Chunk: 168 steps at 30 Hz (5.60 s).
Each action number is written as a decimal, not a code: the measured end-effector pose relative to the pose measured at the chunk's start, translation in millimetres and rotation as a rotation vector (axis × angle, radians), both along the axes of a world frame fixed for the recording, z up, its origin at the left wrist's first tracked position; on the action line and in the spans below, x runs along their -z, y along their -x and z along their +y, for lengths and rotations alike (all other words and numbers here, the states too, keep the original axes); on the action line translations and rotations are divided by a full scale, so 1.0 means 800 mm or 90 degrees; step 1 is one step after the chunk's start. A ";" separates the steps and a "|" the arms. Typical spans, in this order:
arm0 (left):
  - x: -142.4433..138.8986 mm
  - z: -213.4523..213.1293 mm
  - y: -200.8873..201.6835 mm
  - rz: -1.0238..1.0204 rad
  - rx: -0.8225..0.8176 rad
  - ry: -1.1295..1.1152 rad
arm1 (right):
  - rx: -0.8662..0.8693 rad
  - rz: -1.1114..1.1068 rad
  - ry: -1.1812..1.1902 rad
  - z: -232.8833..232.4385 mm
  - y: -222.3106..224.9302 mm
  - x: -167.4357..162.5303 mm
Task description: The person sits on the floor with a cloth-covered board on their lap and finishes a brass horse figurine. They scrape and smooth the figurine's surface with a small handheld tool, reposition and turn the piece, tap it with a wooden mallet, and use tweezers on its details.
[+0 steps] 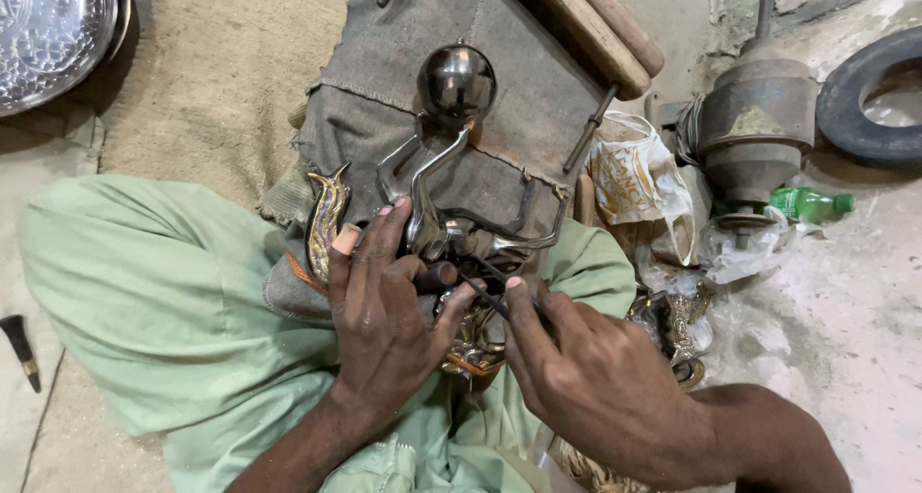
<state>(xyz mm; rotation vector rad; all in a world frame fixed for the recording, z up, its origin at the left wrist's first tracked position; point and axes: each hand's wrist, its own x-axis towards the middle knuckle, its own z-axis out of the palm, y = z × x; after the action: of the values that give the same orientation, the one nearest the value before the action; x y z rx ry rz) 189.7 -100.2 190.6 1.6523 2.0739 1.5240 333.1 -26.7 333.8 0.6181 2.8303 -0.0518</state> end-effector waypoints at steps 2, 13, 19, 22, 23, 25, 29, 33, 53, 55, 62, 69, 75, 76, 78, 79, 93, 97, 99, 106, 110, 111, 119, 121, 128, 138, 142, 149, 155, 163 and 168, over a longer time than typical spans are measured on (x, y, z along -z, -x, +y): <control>0.000 0.000 0.000 0.000 0.000 -0.001 | 0.006 -0.003 0.005 0.001 0.001 -0.001; 0.002 0.002 0.002 -0.010 -0.008 -0.007 | 0.007 0.046 0.003 0.006 0.006 -0.005; 0.003 0.000 0.001 0.005 -0.014 0.008 | 0.003 -0.001 0.026 0.014 0.010 -0.010; 0.005 -0.003 0.003 0.001 -0.010 0.006 | 0.019 -0.023 0.051 0.016 0.016 -0.013; 0.005 -0.004 0.003 0.002 -0.014 0.005 | 0.030 -0.056 0.059 0.017 0.018 -0.014; 0.006 -0.006 0.004 0.003 -0.023 0.003 | 0.050 -0.121 0.074 0.016 0.025 -0.016; 0.004 -0.011 0.006 -0.008 -0.019 -0.003 | 0.048 -0.146 0.060 0.014 0.043 -0.024; -0.002 -0.017 0.014 -0.013 -0.002 -0.005 | 0.114 -0.289 0.098 0.023 0.072 -0.042; -0.010 -0.051 0.071 -0.078 -0.011 0.004 | 0.194 -0.328 0.118 0.014 0.183 -0.046; -0.008 -0.052 0.075 -0.083 -0.008 0.006 | 0.288 -0.421 0.144 0.011 0.192 -0.044; -0.008 -0.055 0.085 -0.105 0.007 -0.008 | 0.143 -0.353 0.104 0.008 0.206 -0.037; -0.006 -0.055 0.087 -0.117 0.008 -0.018 | 0.132 -0.423 0.125 -0.015 0.198 -0.034; -0.008 -0.051 0.085 -0.107 0.000 -0.006 | 0.025 -0.440 0.095 -0.039 0.178 -0.028; -0.009 -0.051 0.084 -0.105 0.002 -0.005 | 0.015 -0.452 0.108 -0.042 0.173 -0.026; -0.009 -0.050 0.083 -0.110 0.003 0.001 | -0.082 -0.447 0.078 -0.048 0.159 -0.023; -0.009 -0.050 0.082 -0.112 0.004 0.003 | -0.129 -0.443 0.063 -0.049 0.152 -0.020; -0.007 -0.048 0.086 -0.113 0.037 0.028 | -0.480 -0.304 -0.208 -0.018 0.091 -0.015; -0.006 -0.048 0.086 -0.096 0.041 0.032 | -0.505 -0.306 -0.201 -0.007 0.083 -0.019; -0.006 -0.047 0.084 -0.086 0.037 0.032 | -0.534 -0.343 -0.194 -0.002 0.081 -0.020; -0.009 -0.045 0.078 -0.078 0.023 0.041 | -0.560 -0.351 -0.171 0.021 0.077 -0.027; -0.009 -0.043 0.074 -0.077 0.022 0.037 | -0.572 -0.476 -0.129 0.044 0.081 -0.029; -0.009 -0.043 0.074 -0.073 0.023 0.035 | -0.572 -0.470 -0.136 0.049 0.083 -0.029; -0.010 -0.041 0.073 -0.065 0.031 0.037 | -0.590 -0.547 -0.117 0.087 0.113 -0.037; -0.011 -0.040 0.074 -0.059 0.026 0.039 | -0.595 -0.556 -0.113 0.092 0.122 -0.039; -0.012 -0.038 0.073 -0.073 0.021 0.039 | -0.593 -0.563 -0.109 0.100 0.139 -0.045; -0.014 -0.035 0.075 -0.061 0.010 0.027 | -0.654 -0.526 -0.173 0.103 0.150 -0.046; -0.017 -0.038 0.071 -0.067 0.008 0.040 | -0.670 -0.517 -0.172 0.101 0.146 -0.048; -0.032 -0.044 0.067 -0.080 -0.005 0.010 | -0.666 -0.625 -0.158 0.084 0.144 -0.062; -0.043 -0.051 0.056 -0.039 -0.014 0.043 | -0.622 -0.501 -0.161 0.064 0.120 -0.071; -0.052 -0.083 0.029 -0.044 -0.014 0.056 | -0.605 -0.540 -0.236 0.026 0.078 -0.071; -0.057 -0.092 0.021 -0.036 -0.017 0.046 | -0.604 -0.534 -0.253 0.012 0.064 -0.075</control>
<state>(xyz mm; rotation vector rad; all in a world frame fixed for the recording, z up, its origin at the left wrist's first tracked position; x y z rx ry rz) 173.0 -174.0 236.5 1.5450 2.1031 1.4672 282.1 -16.9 393.9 -0.5728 2.0163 0.7473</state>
